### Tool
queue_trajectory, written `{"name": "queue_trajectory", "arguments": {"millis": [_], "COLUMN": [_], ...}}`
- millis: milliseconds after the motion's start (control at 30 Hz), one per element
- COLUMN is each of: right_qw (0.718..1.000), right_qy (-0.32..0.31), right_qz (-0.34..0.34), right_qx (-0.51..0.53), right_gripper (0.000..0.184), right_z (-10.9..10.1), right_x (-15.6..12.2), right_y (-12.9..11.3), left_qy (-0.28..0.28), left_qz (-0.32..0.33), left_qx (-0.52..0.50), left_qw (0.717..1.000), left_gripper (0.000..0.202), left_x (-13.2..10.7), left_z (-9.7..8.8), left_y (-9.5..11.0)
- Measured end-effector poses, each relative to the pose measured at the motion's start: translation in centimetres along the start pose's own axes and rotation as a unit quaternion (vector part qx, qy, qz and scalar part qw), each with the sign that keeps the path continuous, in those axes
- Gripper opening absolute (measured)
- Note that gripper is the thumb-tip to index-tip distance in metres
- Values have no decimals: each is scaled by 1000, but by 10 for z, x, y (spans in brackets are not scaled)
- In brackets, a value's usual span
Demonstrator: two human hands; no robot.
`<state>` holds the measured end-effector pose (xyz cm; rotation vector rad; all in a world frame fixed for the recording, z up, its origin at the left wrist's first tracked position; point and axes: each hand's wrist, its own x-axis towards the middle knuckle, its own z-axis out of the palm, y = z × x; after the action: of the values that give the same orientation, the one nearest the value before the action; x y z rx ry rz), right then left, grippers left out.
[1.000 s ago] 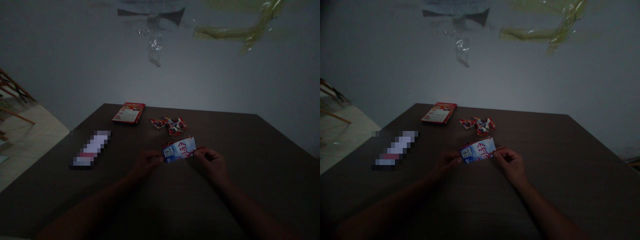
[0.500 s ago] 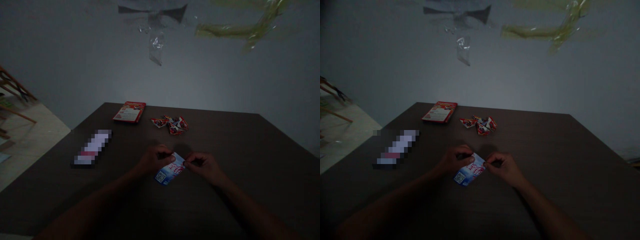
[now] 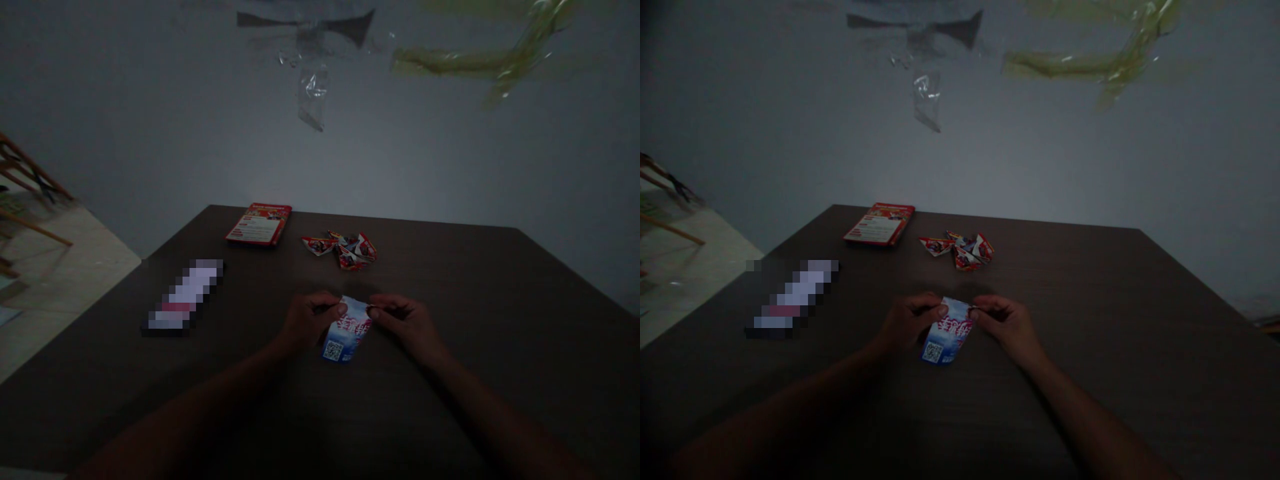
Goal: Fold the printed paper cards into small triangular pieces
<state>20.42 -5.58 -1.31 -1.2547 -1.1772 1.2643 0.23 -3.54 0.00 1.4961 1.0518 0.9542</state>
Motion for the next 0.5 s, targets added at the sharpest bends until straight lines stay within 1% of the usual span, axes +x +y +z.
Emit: {"name": "queue_trajectory", "arguments": {"millis": [133, 300, 400, 500], "right_qw": [998, 999, 999, 999], "right_qy": [-30, -22, -28, -30], "right_qz": [31, 31, 36, 30], "right_qx": [42, 31, 24, 31], "right_gripper": [26, 22, 20, 19], "right_z": [1, 3, 4, 4], "right_x": [1, 0, -1, -1], "right_y": [4, 4, 2, 2], "left_qy": [12, 33, 46, 41], "left_qz": [-19, -45, -48, -38], "left_qx": [-35, -47, -49, -44], "left_qw": [999, 997, 997, 997], "left_gripper": [22, 21, 21, 20], "left_x": [-3, -2, -1, -1], "left_z": [2, 4, 4, 3], "left_y": [0, 2, 1, 0]}}
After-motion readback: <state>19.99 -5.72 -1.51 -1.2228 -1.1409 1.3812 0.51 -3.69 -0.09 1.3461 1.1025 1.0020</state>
